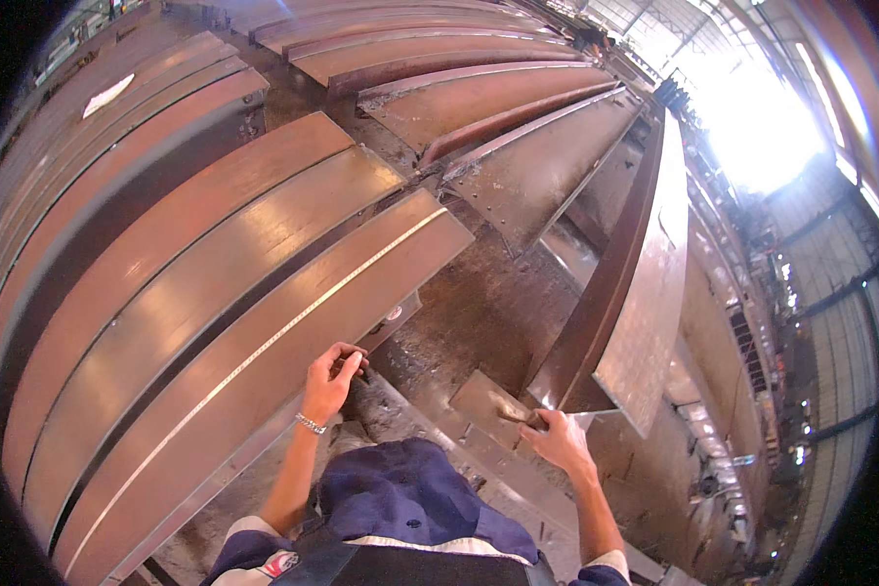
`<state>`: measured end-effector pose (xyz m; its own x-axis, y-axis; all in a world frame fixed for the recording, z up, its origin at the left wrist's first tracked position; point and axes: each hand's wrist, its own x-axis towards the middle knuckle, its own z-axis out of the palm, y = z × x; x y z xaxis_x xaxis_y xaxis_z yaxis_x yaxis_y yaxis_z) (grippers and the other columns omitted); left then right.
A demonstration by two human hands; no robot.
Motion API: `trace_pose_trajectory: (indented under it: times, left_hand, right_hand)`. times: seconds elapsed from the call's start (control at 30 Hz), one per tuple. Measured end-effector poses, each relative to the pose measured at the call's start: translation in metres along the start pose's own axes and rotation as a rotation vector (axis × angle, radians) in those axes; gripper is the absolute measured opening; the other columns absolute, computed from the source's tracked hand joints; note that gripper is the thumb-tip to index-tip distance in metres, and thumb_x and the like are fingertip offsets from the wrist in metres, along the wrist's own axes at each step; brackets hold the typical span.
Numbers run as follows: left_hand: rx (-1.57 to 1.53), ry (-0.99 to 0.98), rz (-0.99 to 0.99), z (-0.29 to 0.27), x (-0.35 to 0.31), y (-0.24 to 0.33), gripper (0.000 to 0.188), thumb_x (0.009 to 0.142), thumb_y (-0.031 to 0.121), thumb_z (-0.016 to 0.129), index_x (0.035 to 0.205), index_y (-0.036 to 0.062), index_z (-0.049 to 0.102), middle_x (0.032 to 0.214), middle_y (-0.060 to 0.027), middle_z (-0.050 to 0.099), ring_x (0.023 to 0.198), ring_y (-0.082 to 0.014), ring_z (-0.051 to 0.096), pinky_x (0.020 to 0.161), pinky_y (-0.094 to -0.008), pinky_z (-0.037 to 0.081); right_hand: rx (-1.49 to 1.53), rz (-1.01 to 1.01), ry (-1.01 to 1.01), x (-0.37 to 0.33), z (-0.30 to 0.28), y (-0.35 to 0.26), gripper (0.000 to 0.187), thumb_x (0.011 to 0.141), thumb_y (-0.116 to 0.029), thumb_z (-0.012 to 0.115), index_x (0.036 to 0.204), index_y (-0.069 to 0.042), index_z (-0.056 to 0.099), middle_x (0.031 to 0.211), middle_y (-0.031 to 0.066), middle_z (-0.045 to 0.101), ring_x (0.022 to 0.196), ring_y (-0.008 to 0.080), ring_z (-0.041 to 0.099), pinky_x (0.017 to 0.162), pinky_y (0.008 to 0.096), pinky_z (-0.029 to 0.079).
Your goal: The person measures and marks large metal sheets in a workshop using a tape measure and a marker. They repeatedly extend the tape measure along the sheet, mark measurement points, and occasionally consult a document placed on the sheet.
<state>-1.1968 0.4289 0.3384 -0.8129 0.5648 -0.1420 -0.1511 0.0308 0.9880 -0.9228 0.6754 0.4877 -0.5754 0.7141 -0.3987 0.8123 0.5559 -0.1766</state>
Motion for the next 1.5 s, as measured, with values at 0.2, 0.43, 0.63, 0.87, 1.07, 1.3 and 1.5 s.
trace_pose_trajectory:
  times: [0.2, 0.43, 0.63, 0.87, 1.07, 1.3, 1.5]
  left_hand:
    - [-0.085, 0.003, 0.056, -0.016, 0.02, 0.047, 0.015, 0.104, 0.013, 0.061, 0.107, 0.0014, 0.07, 0.095, -0.0033, 0.073, 0.087, -0.0085, 0.064, 0.081, -0.0243, 0.052]
    - [-0.164, 0.124, 0.043, -0.017, 0.019, 0.067, 0.014, 0.102, 0.012, 0.063, 0.105, 0.003, 0.072, 0.095, -0.0044, 0.075, 0.089, -0.0117, 0.069, 0.083, -0.0291, 0.053]
    - [-0.181, 0.373, 0.033, -0.016, 0.007, 0.061, 0.014, 0.102, 0.01, 0.061, 0.106, 0.0001, 0.07, 0.096, -0.0056, 0.074, 0.089, -0.0123, 0.068, 0.083, -0.0283, 0.053]
    - [-0.057, 0.518, 0.035, -0.012, 0.009, 0.056, 0.014, 0.101, 0.009, 0.063, 0.108, -0.001, 0.069, 0.097, -0.0057, 0.073, 0.091, -0.0123, 0.068, 0.083, -0.028, 0.053]
    - [0.116, 0.311, 0.131, 0.023, 0.026, 0.106, 0.032, 0.094, 0.015, 0.075, 0.119, -0.001, 0.066, 0.108, -0.0081, 0.074, 0.097, -0.0157, 0.069, 0.087, -0.0316, 0.054]
    - [0.416, 0.356, 0.125, 0.105, 0.057, 0.128, 0.057, 0.094, 0.01, 0.072, 0.143, -0.0003, 0.045, 0.134, -0.0164, 0.06, 0.124, -0.0268, 0.058, 0.108, -0.0421, 0.044]
    - [-0.044, 0.451, 0.177, 0.123, 0.059, 0.127, 0.065, 0.099, 0.021, 0.065, 0.152, -0.0027, 0.036, 0.135, -0.0165, 0.056, 0.128, -0.0274, 0.054, 0.113, -0.0378, 0.037]
  right_hand:
    - [-0.189, -0.345, -0.14, 0.04, -0.094, -0.115, 0.027, 0.08, -0.029, 0.08, 0.096, -0.006, 0.078, 0.075, 0.0171, 0.071, 0.073, 0.036, 0.071, 0.068, 0.0444, 0.054]
    - [-0.323, -0.712, -0.205, 0.079, -0.117, -0.202, 0.027, 0.082, -0.031, 0.077, 0.097, -0.009, 0.08, 0.076, 0.0182, 0.071, 0.078, 0.0369, 0.07, 0.073, 0.045, 0.053]
    - [-0.401, -0.905, -0.294, 0.126, -0.116, -0.246, 0.032, 0.081, -0.037, 0.076, 0.1, -0.012, 0.081, 0.082, 0.0199, 0.073, 0.086, 0.0407, 0.071, 0.08, 0.049, 0.056]
    - [-0.185, -1.084, -0.251, 0.168, -0.101, -0.254, 0.042, 0.081, -0.047, 0.08, 0.089, -0.006, 0.078, 0.073, 0.0179, 0.069, 0.076, 0.0407, 0.068, 0.068, 0.0469, 0.053]
    - [0.074, -1.146, -0.232, 0.19, -0.089, -0.254, 0.045, 0.073, -0.046, 0.086, 0.087, -0.006, 0.07, 0.07, 0.0188, 0.067, 0.074, 0.0387, 0.068, 0.068, 0.0459, 0.052]
    - [0.361, -1.13, -0.337, 0.211, -0.088, -0.255, 0.054, 0.059, -0.038, 0.091, 0.09, -0.001, 0.066, 0.084, 0.0203, 0.072, 0.077, 0.0382, 0.071, 0.072, 0.0454, 0.056]
    - [0.658, -0.985, -0.941, 0.237, -0.092, -0.251, 0.055, 0.074, -0.03, 0.091, 0.102, 0.001, 0.056, 0.072, 0.0119, 0.069, 0.058, 0.0163, 0.068, 0.045, 0.0277, 0.047]
